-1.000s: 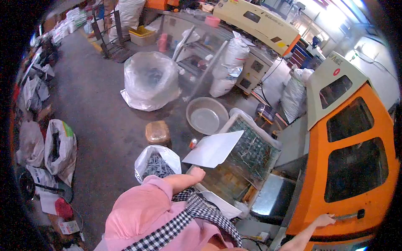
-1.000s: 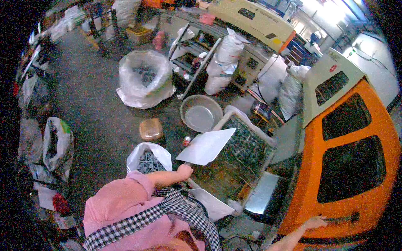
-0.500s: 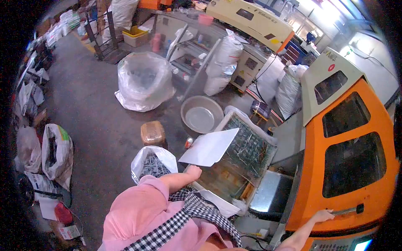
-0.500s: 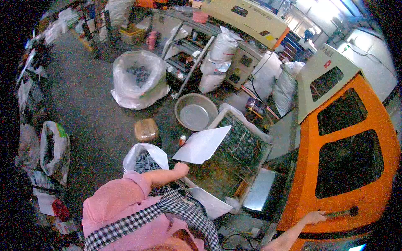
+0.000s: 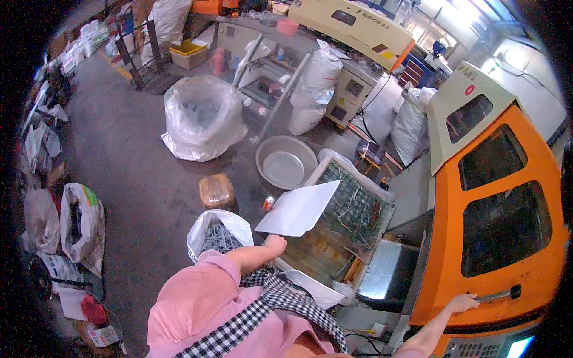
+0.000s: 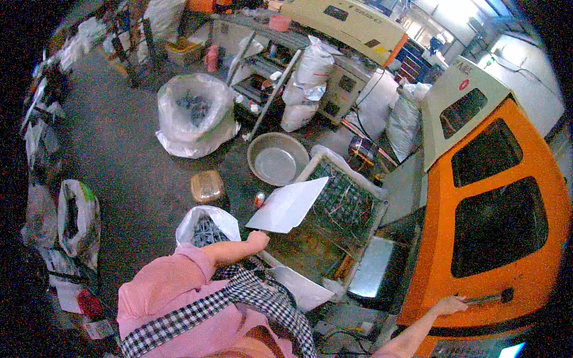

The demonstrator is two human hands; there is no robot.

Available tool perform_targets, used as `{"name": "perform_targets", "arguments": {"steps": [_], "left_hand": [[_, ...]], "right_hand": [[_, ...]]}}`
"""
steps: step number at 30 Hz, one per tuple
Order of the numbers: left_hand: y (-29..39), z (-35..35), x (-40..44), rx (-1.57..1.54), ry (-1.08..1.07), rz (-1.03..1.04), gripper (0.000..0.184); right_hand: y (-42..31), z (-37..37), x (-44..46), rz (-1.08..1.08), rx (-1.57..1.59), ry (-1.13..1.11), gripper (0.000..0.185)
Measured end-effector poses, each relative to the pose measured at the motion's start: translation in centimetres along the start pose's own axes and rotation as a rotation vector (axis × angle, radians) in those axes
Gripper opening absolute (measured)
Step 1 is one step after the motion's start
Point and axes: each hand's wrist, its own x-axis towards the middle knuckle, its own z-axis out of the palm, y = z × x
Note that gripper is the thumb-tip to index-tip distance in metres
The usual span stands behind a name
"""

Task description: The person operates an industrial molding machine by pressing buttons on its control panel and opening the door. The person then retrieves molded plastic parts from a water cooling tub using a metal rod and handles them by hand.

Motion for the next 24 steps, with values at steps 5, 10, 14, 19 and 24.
{"name": "perform_targets", "arguments": {"steps": [5, 10, 14, 19, 24], "left_hand": [[-0.1, -0.9, -0.4, -0.017, -0.021, -0.01, 0.019], [-0.3, -0.7, -0.3, -0.014, -0.017, -0.038, 0.02], [-0.4, -0.9, -0.5, -0.014, -0.011, -0.016, 0.02], [-0.5, -0.7, -0.4, -0.015, -0.002, -0.005, 0.02], [-0.3, -1.1, -0.6, -0.042, -0.016, -0.02, 0.02]], "right_hand": [[-0.6, -2.0, 0.6, 0.053, 0.124, -0.135, 0.033], [-0.6, -1.8, 0.7, 0.036, 0.145, -0.113, 0.033], [-1.0, -3.3, 1.1, 0.039, 0.139, -0.217, 0.032], [-1.2, -3.7, 1.2, 0.066, 0.158, -0.264, 0.033], [-1.4, -4.2, 1.5, 0.166, 0.259, -0.303, 0.033]]}}
